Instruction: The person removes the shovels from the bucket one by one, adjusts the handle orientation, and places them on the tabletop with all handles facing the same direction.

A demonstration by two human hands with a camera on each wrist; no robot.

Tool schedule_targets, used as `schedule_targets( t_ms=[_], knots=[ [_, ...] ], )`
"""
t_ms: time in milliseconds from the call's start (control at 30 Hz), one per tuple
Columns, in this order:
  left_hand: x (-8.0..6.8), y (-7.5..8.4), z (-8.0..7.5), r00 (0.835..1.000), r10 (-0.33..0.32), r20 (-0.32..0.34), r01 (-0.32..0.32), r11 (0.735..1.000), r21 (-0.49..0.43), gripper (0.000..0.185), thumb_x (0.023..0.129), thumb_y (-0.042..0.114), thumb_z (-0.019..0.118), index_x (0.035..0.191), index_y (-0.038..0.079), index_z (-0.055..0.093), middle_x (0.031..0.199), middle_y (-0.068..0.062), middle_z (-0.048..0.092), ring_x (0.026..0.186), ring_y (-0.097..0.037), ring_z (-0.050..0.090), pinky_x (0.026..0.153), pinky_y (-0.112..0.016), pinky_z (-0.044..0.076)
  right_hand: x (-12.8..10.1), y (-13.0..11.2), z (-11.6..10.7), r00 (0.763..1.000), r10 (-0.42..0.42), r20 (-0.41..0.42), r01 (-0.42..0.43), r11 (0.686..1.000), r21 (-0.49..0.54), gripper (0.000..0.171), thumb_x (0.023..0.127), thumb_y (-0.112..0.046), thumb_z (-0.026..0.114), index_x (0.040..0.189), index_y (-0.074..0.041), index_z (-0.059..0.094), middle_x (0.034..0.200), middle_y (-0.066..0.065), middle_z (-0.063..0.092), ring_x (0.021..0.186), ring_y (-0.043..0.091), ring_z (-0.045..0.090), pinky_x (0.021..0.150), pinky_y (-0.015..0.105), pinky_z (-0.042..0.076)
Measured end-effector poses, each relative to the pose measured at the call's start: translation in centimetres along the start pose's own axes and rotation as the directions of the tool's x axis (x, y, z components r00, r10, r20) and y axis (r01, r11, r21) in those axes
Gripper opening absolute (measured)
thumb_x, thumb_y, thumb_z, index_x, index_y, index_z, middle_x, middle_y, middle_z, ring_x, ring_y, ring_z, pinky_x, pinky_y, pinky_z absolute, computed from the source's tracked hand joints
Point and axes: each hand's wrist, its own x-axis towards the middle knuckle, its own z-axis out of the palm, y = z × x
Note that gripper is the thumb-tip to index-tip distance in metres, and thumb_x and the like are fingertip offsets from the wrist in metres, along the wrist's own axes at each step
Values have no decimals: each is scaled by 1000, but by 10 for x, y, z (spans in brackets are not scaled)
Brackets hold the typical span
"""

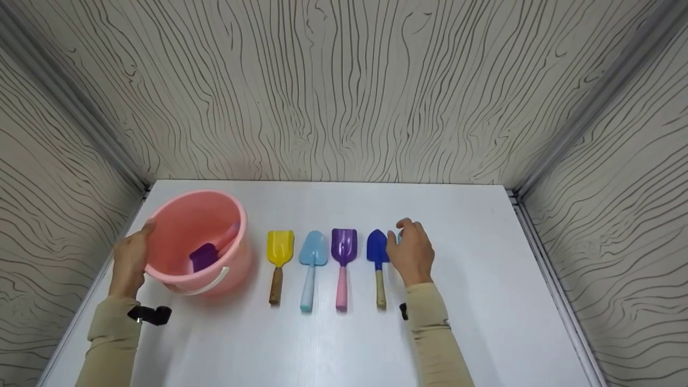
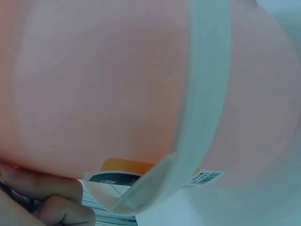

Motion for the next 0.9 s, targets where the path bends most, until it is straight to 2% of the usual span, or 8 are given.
schedule_targets(
  t_ms=[133, 267, 467, 567, 667, 833, 900],
  knots=[
    [1, 2, 0, 1000, -8, -3, 8, 1000, -11, 54, 108, 57, 51, 84, 9, 57, 106, -14, 65, 103, -26, 59, 86, -34, 49, 13, -28, -2, 995, -96, 10, 96, 995, 8, 29, 103, -22, 69, 124, -2, 68, 107, 17, 68, 94, 33, 66, 75, 46, 52],
    [1, 1, 1, 1000, -17, -1, 17, 1000, -17, 55, 108, 58, 51, 89, 6, 58, 108, -15, 64, 104, -26, 58, 89, -36, 50, 24, -58, -2, 978, -210, 14, 210, 977, 32, 29, 103, -22, 71, 124, -2, 69, 107, 17, 69, 95, 33, 67, 76, 49, 55],
    [0, -2, 1, 1000, -11, 6, 11, 1000, 3, 56, 108, 58, 50, 88, 6, 58, 99, -11, 61, 99, -24, 55, 83, -35, 48, 28, -102, 1, 954, -298, 40, 297, 954, 37, 29, 102, -24, 72, 124, -4, 70, 110, 15, 69, 97, 32, 68, 79, 49, 58],
    [0, -3, 1, 1000, -9, 9, 9, 1000, 1, 57, 108, 60, 50, 91, 6, 59, 102, -11, 63, 100, -24, 56, 84, -35, 49, 28, -125, 4, 935, -351, 47, 350, 936, 27, 28, 103, -23, 72, 124, -5, 69, 111, 15, 69, 97, 31, 68, 80, 48, 59],
    [0, -3, 0, 1000, -8, 5, 8, 1000, -1, 57, 108, 60, 50, 93, 5, 60, 109, -14, 65, 103, -25, 58, 86, -36, 51, 26, -149, 9, 898, -437, 55, 437, 899, 12, 26, 103, -23, 71, 123, -5, 69, 111, 14, 69, 95, 29, 68, 80, 44, 59],
    [0, -3, 1, 1000, 8, -10, -8, 1000, 13, 55, 108, 58, 50, 84, 8, 56, 104, -14, 64, 98, -24, 58, 81, -32, 51, 19, -186, 18, 805, -588, 78, 591, 806, -28, 26, 103, -23, 72, 121, -4, 70, 112, 11, 69, 94, 25, 68, 82, 39, 61],
    [0, -3, 1, 1000, 11, -10, -11, 1000, 13, 56, 108, 57, 51, 85, 7, 57, 103, -14, 65, 97, -24, 59, 79, -32, 52, 17, -199, 21, 773, -628, 88, 633, 773, -41, 26, 103, -23, 72, 122, -4, 71, 112, 10, 69, 95, 25, 69, 85, 38, 61]
  ],
)
